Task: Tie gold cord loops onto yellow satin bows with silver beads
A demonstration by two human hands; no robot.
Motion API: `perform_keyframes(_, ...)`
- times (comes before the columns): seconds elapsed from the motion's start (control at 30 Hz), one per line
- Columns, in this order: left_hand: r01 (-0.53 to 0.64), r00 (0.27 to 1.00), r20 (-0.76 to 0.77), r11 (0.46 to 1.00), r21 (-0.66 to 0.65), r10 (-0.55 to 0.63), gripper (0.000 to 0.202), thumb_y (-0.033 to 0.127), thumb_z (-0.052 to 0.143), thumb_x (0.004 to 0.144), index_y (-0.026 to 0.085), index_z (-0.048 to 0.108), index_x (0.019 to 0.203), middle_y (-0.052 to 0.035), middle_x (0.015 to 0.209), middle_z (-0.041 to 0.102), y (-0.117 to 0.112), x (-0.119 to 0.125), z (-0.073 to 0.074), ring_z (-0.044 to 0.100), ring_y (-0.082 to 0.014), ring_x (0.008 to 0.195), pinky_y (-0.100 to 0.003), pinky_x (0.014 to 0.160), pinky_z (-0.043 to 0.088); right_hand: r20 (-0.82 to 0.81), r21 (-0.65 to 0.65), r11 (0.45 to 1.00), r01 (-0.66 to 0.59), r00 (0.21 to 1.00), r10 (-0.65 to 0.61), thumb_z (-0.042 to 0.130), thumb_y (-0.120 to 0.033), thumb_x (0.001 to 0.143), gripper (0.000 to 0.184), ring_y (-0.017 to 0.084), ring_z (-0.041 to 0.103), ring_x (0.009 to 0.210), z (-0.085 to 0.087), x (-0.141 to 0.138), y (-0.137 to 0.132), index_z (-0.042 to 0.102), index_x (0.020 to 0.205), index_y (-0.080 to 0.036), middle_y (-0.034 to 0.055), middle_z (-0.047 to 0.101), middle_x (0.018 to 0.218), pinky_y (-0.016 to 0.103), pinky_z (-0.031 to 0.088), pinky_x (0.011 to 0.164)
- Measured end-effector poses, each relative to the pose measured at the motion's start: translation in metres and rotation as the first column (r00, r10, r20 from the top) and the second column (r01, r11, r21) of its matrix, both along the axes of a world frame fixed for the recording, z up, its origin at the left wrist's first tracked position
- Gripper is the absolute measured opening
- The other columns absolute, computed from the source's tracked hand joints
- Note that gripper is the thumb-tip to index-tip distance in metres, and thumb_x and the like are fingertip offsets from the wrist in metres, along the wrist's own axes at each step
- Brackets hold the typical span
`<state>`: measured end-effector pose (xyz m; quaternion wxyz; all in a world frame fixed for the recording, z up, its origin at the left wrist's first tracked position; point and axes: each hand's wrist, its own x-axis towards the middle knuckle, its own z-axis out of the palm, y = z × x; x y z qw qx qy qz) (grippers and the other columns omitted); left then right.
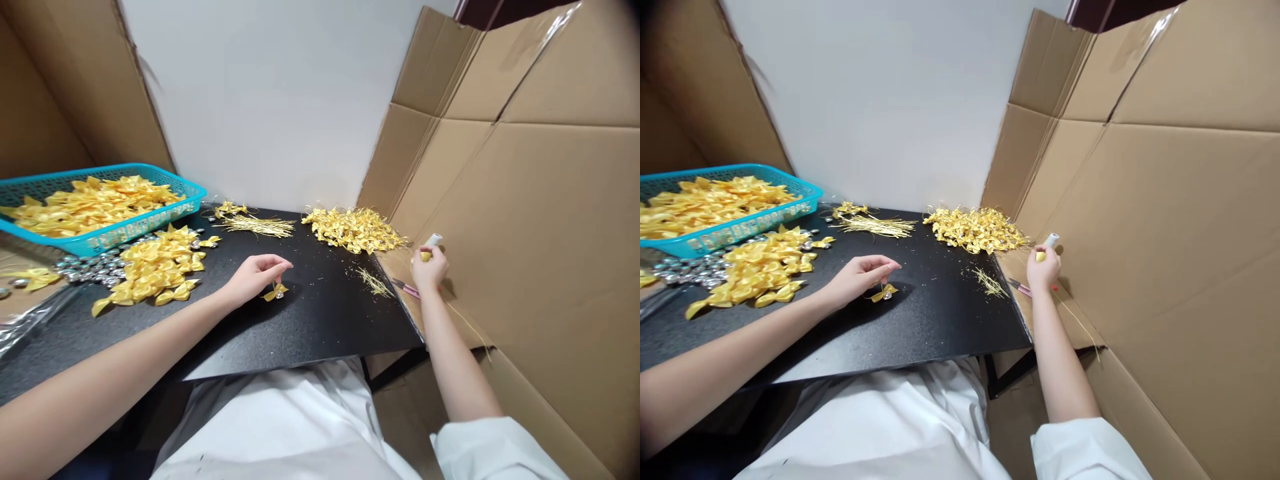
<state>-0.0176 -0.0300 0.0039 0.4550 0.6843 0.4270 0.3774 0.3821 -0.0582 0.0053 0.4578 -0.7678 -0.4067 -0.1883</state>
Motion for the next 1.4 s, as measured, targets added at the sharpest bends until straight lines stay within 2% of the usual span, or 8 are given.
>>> perform_keyframes(0.2,-0.021,0.999,0.032,1.000,0.005,0.021,0.047,0.058,0.067,0.069,0.014,0.070,0.086,-0.0008,0.061,0.061,0.001,0.000,0.000,0.042,-0.0074,0.046,-0.019,0.044,0.031,0.160,0.113,0.882,-0.457,0.885,0.438,0.058,-0.025,0.075,0.011,0.015,0.051,0.061,0.028,-0.058,0.013,0.066,0.077,-0.017,0.0043,0.068,0.077,0.029,0.043,0.065)
perform_keyframes(0.27,-0.029,0.997,0.068,1.000,-0.005,0.029,0.046,0.056,0.067,0.070,0.015,0.071,0.089,-0.0013,0.062,0.063,0.002,-0.001,0.000,0.041,-0.0066,0.045,-0.019,0.043,0.031,0.109,-0.018,0.737,-0.675,0.732,0.673,0.060,-0.025,0.077,0.010,0.014,0.052,0.061,0.035,-0.097,0.015,0.067,0.078,-0.018,0.0037,0.069,0.080,0.028,0.043,0.064)
perform_keyframes(0.4,-0.096,0.980,0.174,0.995,-0.011,0.097,0.042,0.050,0.069,0.070,0.016,0.070,0.095,-0.0038,0.072,0.069,0.006,-0.006,0.002,0.042,-0.0061,0.047,-0.019,0.045,0.034,-0.076,-0.357,0.310,-0.881,0.358,0.931,0.068,-0.025,0.077,0.009,0.014,0.056,0.067,0.034,-0.170,0.016,0.070,0.083,-0.018,0.0030,0.070,0.082,0.026,0.044,0.065)
perform_keyframes(0.73,-0.360,0.913,0.250,0.926,0.117,0.323,0.028,0.039,0.065,0.073,0.015,0.065,0.089,-0.0047,0.082,0.070,0.016,-0.024,0.013,0.052,-0.0099,0.059,-0.020,0.049,0.036,-0.396,-0.452,0.066,-0.890,0.266,0.879,0.060,-0.025,0.084,0.017,0.012,0.057,0.067,0.022,-0.229,0.047,0.074,0.082,-0.015,0.0021,0.070,0.074,0.024,0.040,0.065)
perform_keyframes(0.87,-0.112,0.994,0.059,0.922,0.370,0.097,0.029,0.044,0.065,0.075,0.015,0.060,0.073,-0.0005,0.065,0.060,0.007,-0.026,0.018,0.048,-0.0108,0.058,-0.022,0.054,0.037,-0.555,-0.594,-0.173,-0.785,0.245,0.795,0.066,-0.033,0.076,0.022,0.011,0.050,0.058,0.029,-0.241,0.066,0.071,0.064,-0.016,-0.0013,0.064,0.060,0.024,0.035,0.058)
perform_keyframes(0.97,0.205,0.962,-0.269,0.786,0.584,-0.051,0.036,0.047,0.075,0.066,0.016,0.059,0.068,0.0000,0.064,0.057,0.001,-0.029,0.018,0.049,-0.0125,0.062,-0.024,0.058,0.037,-0.624,-0.599,-0.298,-0.744,0.199,0.756,0.069,-0.027,0.069,0.015,0.010,0.048,0.058,0.030,-0.249,0.073,0.070,0.059,-0.016,-0.0036,0.061,0.056,0.024,0.034,0.058)
perform_keyframes(1.13,0.437,0.857,-0.510,0.635,0.637,-0.078,0.023,0.036,0.069,0.076,0.017,0.058,0.068,-0.0010,0.071,0.060,0.002,-0.032,0.013,0.053,-0.0137,0.069,-0.024,0.064,0.039,-0.686,-0.481,-0.365,-0.797,0.083,0.722,0.067,-0.011,0.060,0.004,0.010,0.051,0.061,0.022,-0.256,0.072,0.069,0.060,-0.015,-0.0046,0.062,0.059,0.022,0.036,0.061)
perform_keyframes(1.4,0.347,0.885,-0.465,0.714,0.609,-0.034,0.016,0.027,0.060,0.082,0.017,0.061,0.070,-0.0018,0.071,0.061,0.008,-0.033,0.009,0.055,-0.0131,0.068,-0.023,0.063,0.040,-0.742,-0.136,-0.196,-0.971,-0.031,0.669,0.074,-0.031,0.063,0.019,0.011,0.052,0.061,-0.003,-0.232,0.058,0.068,0.069,-0.013,-0.0025,0.063,0.063,0.024,0.040,0.064)
